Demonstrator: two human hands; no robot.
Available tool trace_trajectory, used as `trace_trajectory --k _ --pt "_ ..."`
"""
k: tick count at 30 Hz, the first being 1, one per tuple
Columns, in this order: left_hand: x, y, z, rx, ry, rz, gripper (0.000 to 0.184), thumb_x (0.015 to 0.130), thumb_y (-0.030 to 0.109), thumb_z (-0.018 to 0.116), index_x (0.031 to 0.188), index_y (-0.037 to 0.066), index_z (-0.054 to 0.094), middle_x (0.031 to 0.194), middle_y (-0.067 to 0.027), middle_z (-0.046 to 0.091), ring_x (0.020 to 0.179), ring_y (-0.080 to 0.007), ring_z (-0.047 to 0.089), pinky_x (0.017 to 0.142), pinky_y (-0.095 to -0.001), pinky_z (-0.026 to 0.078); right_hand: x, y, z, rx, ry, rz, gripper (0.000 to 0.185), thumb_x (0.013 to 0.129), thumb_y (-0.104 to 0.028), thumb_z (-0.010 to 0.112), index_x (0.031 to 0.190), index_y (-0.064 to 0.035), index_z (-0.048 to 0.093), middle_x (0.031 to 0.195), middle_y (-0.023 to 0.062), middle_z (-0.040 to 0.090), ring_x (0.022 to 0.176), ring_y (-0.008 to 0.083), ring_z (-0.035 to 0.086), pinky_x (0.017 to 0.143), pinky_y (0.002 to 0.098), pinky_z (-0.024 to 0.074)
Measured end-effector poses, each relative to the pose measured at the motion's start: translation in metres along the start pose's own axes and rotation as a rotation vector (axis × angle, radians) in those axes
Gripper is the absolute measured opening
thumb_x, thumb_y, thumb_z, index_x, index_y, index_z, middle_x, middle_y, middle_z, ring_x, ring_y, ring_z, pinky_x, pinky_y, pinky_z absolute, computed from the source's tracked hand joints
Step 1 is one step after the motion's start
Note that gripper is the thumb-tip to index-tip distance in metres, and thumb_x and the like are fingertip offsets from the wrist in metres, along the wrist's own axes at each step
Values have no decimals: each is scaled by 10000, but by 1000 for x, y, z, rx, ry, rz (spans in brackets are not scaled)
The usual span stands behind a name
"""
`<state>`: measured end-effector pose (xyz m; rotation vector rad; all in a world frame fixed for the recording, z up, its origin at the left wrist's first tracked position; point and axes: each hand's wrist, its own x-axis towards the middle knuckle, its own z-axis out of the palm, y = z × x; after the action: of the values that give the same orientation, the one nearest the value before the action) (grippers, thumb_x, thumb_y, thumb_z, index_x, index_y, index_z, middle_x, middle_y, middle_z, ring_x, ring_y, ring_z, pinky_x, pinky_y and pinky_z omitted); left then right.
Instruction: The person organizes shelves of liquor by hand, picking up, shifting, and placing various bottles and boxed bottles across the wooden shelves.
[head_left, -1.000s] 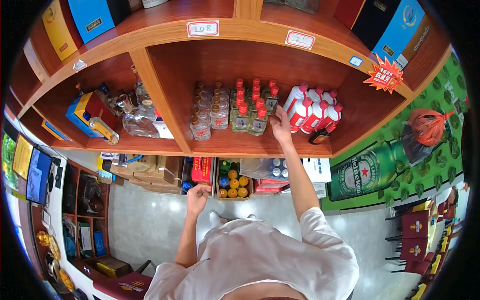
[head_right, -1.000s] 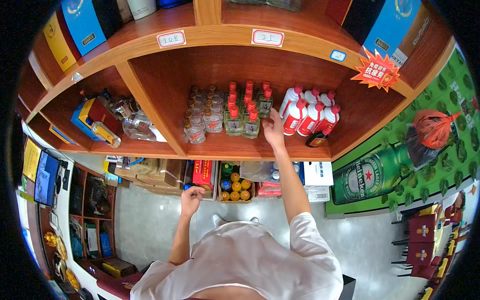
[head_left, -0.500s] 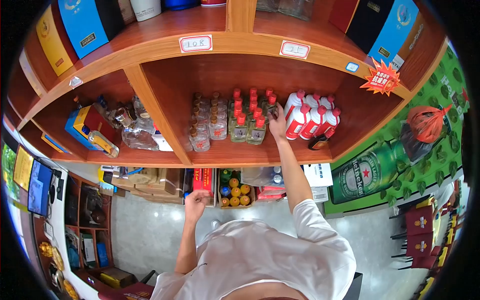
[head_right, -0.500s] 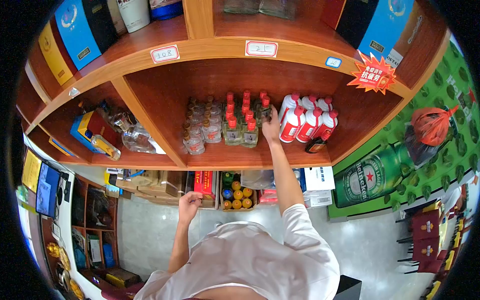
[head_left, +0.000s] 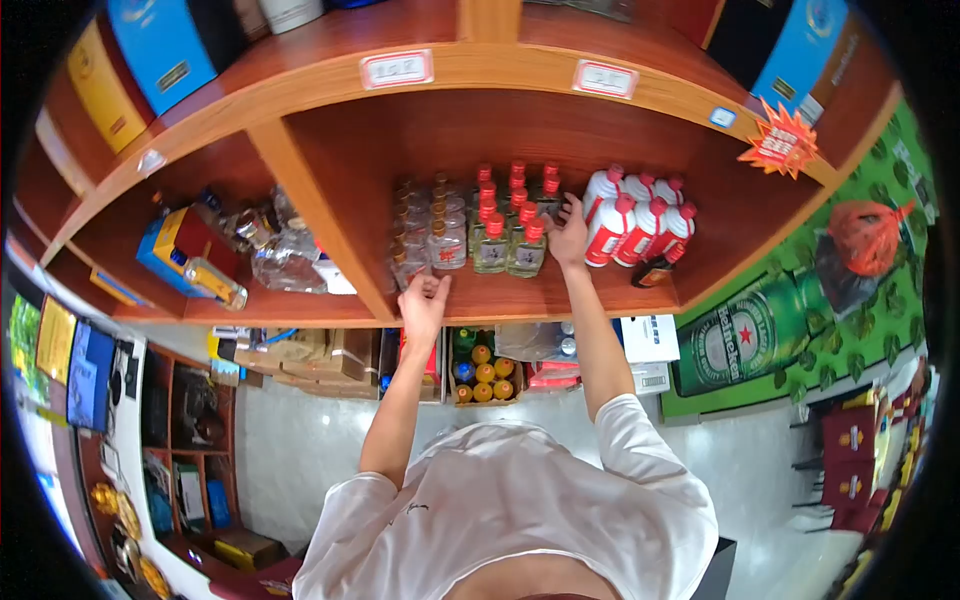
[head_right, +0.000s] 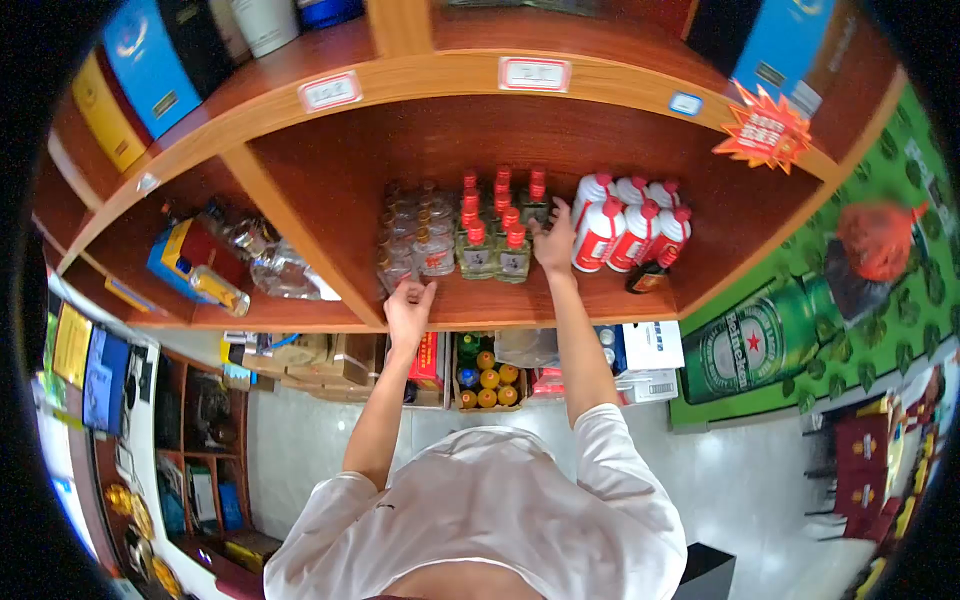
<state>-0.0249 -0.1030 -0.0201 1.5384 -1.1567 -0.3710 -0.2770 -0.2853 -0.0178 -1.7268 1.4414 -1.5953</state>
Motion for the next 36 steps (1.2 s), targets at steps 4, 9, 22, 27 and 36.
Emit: trace_trajectory --k 4,9,22,27,36 --pt "-1 -13 3 60 62 70 259 905 182 792 825 -33 672 708 -117 710 625 -172 673 630 -330 551 -39 -27 -46 130 -32 37 444 895 6 712 1315 12 568 1195 161 653 1089 257 686 878 340 594" --pt "-3 -40 9 -217 31 -77 214 939 136 762 814 -5 661 695 -28 664 634 -73 579 598 -263 498 -82 -34 -153 94 296 13 284 882 -9 731 1156 19 662 1099 137 676 971 213 690 837 325 585" --pt "-2 -20 13 -230 126 -160 398 950 263 768 726 -33 623 646 -63 645 537 -101 594 503 -275 511 -57 27 -208 -349 249 318 934 701 -319 914 1434 4 435 1274 295 634 1198 450 615 1003 481 498" --pt "-3 -28 17 -230 177 -231 334 951 230 753 758 -24 652 645 -66 655 545 -93 589 474 -276 492 -62 46 -201 -513 322 83 876 707 -364 926 1356 16 477 997 184 720 925 322 721 844 435 556" --pt "-6 -32 15 -16 142 -2 390 899 219 784 660 -29 601 503 -37 445 509 -84 340 492 -307 361 -148 -68 -133 -217 -129 250 878 696 -371 936 1352 0 483 987 150 708 850 247 705 778 380 568"
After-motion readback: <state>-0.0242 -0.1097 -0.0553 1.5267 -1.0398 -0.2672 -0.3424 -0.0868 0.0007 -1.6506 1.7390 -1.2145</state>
